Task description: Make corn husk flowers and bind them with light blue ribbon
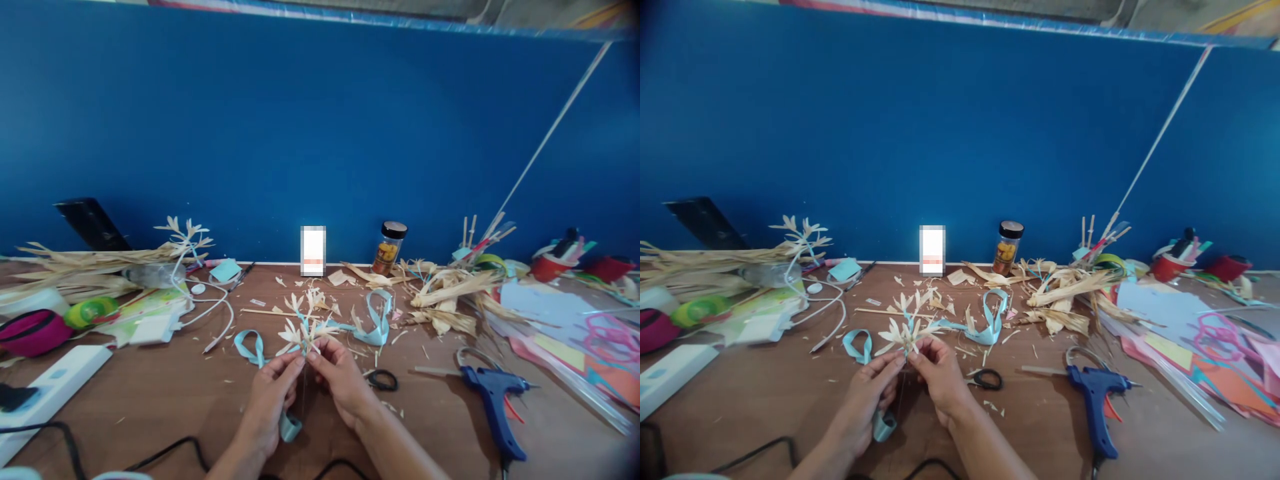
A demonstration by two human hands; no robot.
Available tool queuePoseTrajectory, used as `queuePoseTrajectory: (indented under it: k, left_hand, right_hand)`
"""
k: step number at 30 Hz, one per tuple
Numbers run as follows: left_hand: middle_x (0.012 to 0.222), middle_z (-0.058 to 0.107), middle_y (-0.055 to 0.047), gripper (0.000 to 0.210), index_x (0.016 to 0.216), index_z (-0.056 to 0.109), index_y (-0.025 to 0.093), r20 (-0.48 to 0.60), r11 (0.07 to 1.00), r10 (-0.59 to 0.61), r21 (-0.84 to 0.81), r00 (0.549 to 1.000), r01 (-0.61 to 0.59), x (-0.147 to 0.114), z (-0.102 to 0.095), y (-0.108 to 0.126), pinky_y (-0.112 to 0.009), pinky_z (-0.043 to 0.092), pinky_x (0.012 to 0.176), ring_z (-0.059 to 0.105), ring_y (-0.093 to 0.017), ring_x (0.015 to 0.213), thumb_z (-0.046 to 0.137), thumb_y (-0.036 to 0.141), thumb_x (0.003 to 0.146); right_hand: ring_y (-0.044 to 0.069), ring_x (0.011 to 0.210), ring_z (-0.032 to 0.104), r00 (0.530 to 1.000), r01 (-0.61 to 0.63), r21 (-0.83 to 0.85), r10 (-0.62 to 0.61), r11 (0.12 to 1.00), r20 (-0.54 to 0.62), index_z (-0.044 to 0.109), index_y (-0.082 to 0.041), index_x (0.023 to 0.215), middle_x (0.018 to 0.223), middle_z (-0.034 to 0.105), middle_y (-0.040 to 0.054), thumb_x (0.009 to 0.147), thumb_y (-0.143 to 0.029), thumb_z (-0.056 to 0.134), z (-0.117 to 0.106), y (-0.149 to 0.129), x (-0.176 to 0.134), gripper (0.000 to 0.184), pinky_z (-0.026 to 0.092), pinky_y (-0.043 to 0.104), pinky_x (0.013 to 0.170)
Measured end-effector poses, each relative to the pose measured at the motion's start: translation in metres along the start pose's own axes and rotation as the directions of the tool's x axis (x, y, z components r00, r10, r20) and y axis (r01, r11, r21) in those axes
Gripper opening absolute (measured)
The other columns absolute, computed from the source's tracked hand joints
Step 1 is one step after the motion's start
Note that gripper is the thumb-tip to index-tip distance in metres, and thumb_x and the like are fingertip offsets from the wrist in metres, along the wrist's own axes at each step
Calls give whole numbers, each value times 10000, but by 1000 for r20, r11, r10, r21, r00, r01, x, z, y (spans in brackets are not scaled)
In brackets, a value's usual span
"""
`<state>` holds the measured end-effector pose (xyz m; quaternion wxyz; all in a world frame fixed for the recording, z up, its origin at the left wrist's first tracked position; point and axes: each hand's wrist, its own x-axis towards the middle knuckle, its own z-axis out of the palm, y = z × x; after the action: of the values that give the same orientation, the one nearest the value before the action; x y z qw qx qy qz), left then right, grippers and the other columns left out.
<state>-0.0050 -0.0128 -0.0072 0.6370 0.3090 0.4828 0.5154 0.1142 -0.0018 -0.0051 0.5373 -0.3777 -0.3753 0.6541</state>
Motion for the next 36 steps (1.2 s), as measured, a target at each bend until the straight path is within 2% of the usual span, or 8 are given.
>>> queuePoseTrajectory:
  k: [18, 29, 36]
  left_hand:
    - [439, 321, 111, 304, 814, 624, 136, 23, 1000, -14, -21, 1000, 14, -1, -1, -2, -130, 128, 343, 194, -4, 348, 704, 337, 600]
    - [455, 387, 101, 357, 843, 616, 137, -18, 1000, -9, 8, 1000, 9, -1, 2, 0, -131, 139, 335, 211, -3, 333, 713, 346, 570]
    - [441, 373, 107, 368, 869, 611, 130, -32, 1000, -5, 20, 999, 6, -1, 2, 0, -135, 125, 336, 200, -2, 328, 708, 332, 577]
  right_hand:
    - [75, 525, 377, 1000, 2, 18, -2, 1000, -3, 562, -176, 704, 624, 501, -42, 637, -317, 713, 1, 2, 1, 218, 289, 176, 458]
    - [74, 518, 386, 1000, 3, 19, -3, 1000, -8, 562, -182, 718, 621, 506, -47, 633, -319, 714, 0, 3, 0, 221, 293, 172, 456]
    - [74, 524, 389, 1000, 26, 17, -26, 999, -14, 570, -177, 721, 638, 515, -40, 641, -310, 709, 0, 4, 1, 208, 299, 174, 460]
